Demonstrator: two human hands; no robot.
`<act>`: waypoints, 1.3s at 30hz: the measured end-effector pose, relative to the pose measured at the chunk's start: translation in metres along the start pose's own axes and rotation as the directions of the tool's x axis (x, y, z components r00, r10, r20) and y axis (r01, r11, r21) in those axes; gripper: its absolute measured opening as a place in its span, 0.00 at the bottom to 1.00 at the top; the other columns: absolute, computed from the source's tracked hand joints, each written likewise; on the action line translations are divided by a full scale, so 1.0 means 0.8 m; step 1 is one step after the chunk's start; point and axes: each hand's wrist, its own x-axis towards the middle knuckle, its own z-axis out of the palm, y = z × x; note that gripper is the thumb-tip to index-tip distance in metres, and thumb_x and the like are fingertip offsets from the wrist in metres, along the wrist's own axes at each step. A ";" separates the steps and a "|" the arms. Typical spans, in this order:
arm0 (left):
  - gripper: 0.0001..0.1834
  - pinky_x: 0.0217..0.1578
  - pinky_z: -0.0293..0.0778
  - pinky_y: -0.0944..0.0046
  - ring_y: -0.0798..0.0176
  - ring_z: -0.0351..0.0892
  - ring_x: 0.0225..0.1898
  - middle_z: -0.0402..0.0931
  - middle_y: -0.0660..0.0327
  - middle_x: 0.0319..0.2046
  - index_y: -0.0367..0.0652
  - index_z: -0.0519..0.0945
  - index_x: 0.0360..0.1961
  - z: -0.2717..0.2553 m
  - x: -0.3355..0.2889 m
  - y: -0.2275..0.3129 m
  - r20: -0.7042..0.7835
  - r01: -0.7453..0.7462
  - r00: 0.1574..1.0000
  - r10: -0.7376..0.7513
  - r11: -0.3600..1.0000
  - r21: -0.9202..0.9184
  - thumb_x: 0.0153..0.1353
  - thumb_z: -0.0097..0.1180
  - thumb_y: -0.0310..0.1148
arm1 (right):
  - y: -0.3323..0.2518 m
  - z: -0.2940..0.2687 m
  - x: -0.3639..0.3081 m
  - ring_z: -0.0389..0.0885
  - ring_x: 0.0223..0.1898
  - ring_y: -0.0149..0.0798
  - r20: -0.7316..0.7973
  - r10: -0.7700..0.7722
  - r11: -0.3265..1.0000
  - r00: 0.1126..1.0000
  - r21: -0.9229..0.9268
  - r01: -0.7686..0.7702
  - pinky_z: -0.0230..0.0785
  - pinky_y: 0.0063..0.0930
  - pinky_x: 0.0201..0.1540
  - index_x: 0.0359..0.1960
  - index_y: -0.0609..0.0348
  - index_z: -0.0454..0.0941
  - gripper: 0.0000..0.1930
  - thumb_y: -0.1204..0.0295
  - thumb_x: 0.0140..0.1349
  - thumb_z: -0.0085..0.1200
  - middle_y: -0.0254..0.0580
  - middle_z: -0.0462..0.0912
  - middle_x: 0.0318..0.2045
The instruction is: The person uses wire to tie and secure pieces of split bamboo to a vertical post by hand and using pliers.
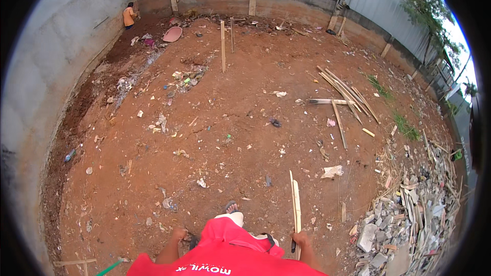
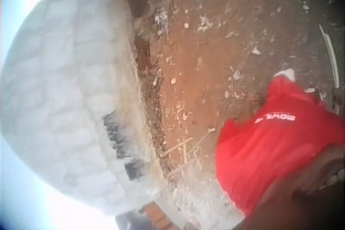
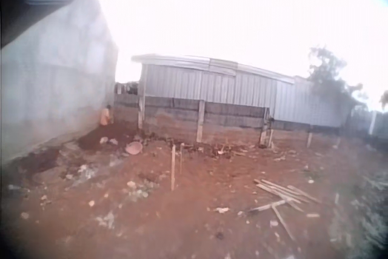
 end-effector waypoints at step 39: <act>0.17 0.36 0.79 0.52 0.47 0.86 0.33 0.82 0.42 0.27 0.30 0.83 0.27 -0.290 0.516 0.718 0.032 0.300 0.953 -0.302 0.925 -0.234 0.47 0.60 0.38 | -0.816 -0.570 0.726 0.75 0.19 0.35 -0.221 -0.233 0.939 0.947 0.203 0.279 0.65 0.32 0.20 0.30 0.65 0.75 0.08 0.78 0.49 0.59 0.38 0.76 0.20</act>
